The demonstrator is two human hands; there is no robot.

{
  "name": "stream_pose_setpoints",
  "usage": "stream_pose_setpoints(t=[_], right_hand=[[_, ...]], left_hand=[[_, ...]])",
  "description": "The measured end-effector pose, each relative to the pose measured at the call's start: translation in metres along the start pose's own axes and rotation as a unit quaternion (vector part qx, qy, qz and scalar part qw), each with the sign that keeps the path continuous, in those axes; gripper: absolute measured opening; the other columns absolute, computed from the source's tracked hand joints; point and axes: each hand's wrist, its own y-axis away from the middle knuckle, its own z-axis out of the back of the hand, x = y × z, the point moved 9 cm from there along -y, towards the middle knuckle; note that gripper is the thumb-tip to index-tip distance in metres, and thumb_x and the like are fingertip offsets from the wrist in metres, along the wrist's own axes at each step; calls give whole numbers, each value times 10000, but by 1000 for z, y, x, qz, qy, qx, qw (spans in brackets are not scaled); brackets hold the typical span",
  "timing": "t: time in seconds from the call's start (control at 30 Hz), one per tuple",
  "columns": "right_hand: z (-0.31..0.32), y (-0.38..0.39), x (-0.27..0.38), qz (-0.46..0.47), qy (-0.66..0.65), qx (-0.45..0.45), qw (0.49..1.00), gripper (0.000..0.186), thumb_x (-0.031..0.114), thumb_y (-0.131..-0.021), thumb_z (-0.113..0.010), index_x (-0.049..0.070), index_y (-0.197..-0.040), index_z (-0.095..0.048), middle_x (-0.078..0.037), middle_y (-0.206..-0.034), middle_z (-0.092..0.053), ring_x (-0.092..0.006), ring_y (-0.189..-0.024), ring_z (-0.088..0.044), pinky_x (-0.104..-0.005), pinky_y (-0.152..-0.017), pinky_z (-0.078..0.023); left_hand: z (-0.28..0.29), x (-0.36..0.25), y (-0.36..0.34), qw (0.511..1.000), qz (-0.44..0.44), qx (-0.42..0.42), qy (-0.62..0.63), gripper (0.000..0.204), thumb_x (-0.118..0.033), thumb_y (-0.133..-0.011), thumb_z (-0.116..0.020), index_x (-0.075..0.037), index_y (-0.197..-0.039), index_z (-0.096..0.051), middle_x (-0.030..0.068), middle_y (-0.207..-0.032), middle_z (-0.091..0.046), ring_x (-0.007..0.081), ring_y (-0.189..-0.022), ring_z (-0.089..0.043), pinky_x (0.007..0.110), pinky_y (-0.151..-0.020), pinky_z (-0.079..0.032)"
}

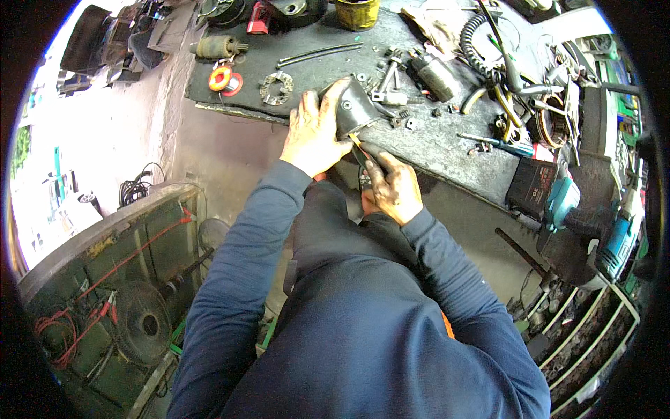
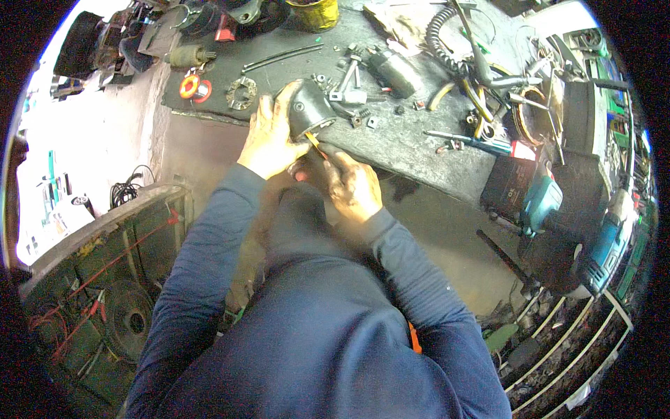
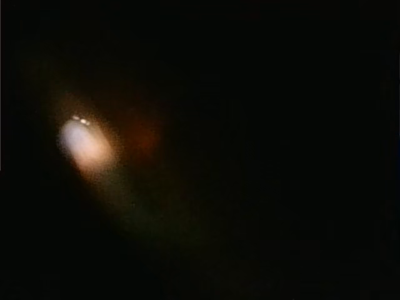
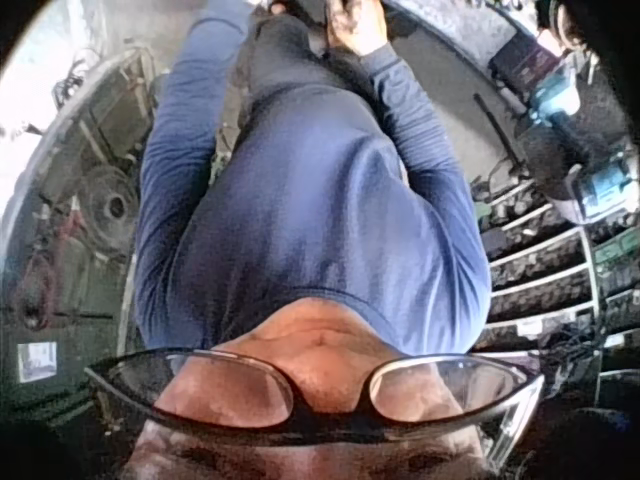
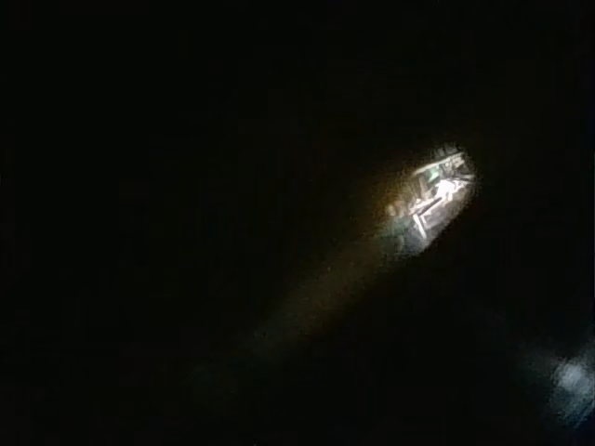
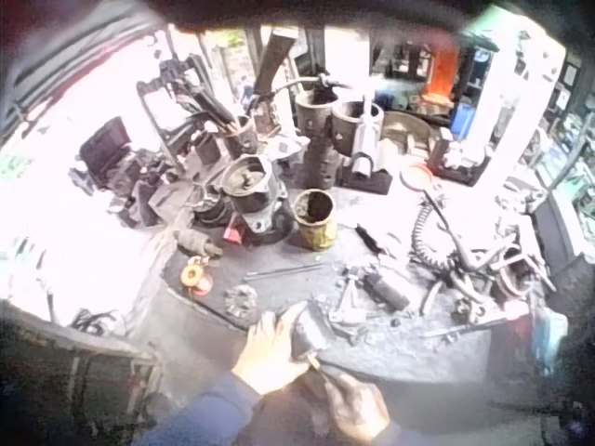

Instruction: The person organizes small mechanical parts on a workbench, retrieves a thin metal strip from a shelf, and uses it to scrape the interior of a cylindrical metal part. They also handle a red-handled screwdriver and a yellow container while working on the bench.

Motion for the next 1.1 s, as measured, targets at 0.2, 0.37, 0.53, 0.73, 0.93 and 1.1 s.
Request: stream_pose_setpoints(t=[0.2, 0.37, 0.53, 0.73, 0.93, 1.1], right_hand=[[7, 2, -5, 47, -31, -27, 998, 288, 161, -979, -625, 81, -1250, -684, -223, -998, -719, -403, -893, -709, -457, -785, -540], [9, -5, 5, 83, -4, -52, 995, 175, 150, -975, -643, 35, -1091, -705, -222, -824, -687, -410, -737, -687, -442, -658, -523], [15, -5, 4, 45, 14, 13, 999, 304, 173, -988, -616, 76, -1266, -691, -234, -1017, -722, -416, -948, -707, -466, -811, -548], [16, -7, 6, 108, 37, 9, 993, 247, 192, -985, -621, 60, -1174, -712, -228, -973, -716, -446, -904, -687, -497, -768, -532], [8, -20, -6, 45, 76, 33, 996, 247, 206, -981, -622, 47, -1144, -716, -233, -970, -712, -445, -927, -682, -500, -801, -531], [15, -25, -4, 78, 68, 36, 994, 271, 251, -986, -609, 54, -1137, -717, -227, -982, -725, -443, -939, -691, -509, -813, -535]], left_hand=[[3, -5, -4, 999, -8, -1, -32, 1143, -187, -676, -877, -265, -1607, -218, 249, -1263, -440, 489, -1226, -487, 572, -1084, -409], [6, -9, -4, 999, 1, 14, -50, 1151, -195, -678, -881, -265, -1609, -207, 262, -1281, -441, 508, -1240, -490, 590, -1078, -409], [4, -8, -4, 999, 4, 12, -51, 1147, -208, -681, -882, -264, -1608, -209, 268, -1289, -439, 518, -1242, -490, 596, -1075, -407], [3, -8, -2, 999, -2, 1, -52, 1159, -210, -674, -893, -274, -1608, -209, 260, -1262, -444, 504, -1189, -507, 583, -1043, -429], [2, -4, -2, 999, -1, -6, -39, 1166, -207, -670, -899, -276, -1607, -210, 267, -1294, -436, 501, -1213, -496, 585, -1055, -418], [0, -5, -3, 999, 6, 12, -34, 1160, -216, -672, -895, -254, -1608, -211, 245, -1312, -431, 474, -1264, -470, 576, -1085, -394]])
